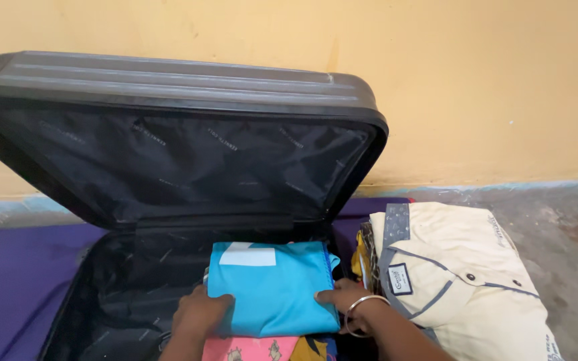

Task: The person folds several items of clothing, including a yellow t-shirt, pink patterned shorts, a blue shirt, and a green plaid shirt, and places them into an open suitcase.

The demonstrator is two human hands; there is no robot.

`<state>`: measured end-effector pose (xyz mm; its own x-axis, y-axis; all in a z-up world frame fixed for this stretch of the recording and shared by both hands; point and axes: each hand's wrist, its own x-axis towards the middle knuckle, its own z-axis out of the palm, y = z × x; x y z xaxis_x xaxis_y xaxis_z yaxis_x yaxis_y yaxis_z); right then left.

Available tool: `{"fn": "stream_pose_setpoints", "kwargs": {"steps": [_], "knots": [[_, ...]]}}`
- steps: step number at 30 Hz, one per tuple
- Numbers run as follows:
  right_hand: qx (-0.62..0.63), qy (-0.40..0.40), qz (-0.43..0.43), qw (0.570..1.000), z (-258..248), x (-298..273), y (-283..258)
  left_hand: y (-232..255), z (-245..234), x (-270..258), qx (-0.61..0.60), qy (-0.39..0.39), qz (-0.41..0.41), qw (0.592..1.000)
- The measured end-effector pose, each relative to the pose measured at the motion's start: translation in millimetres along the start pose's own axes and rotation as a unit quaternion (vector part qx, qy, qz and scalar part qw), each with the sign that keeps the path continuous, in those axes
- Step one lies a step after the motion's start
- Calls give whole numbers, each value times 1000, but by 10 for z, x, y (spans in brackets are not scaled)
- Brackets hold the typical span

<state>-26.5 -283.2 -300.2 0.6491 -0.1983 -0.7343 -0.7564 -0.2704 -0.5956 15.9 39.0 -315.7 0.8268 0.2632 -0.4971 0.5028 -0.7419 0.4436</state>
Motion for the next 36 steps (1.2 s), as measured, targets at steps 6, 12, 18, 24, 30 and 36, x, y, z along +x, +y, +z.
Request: {"fn": "stream_pose_setpoints", "kwargs": {"steps": [6,12,18,24,30,36], "knots": [[58,46,-13,997,81,21,1,-78,-19,-1,-92,36,-28,995],[60,31,16,998,76,-14,-108,-178,9,-33,-219,3,-13,976],[174,-28,31,984,92,-96,-206,-35,-27,-17,-414,-111,-101,898],[243,-74,-61,965,26,-197,-381,295,-335,-398,-523,-155,-114,830],[309,-72,-53,947,-39,-597,-777,472,-576,-565,-639,-190,-65,742],[359,-87,-134,919,-284,-935,-967,659,-870,-706,-700,-223,13,678]]}}
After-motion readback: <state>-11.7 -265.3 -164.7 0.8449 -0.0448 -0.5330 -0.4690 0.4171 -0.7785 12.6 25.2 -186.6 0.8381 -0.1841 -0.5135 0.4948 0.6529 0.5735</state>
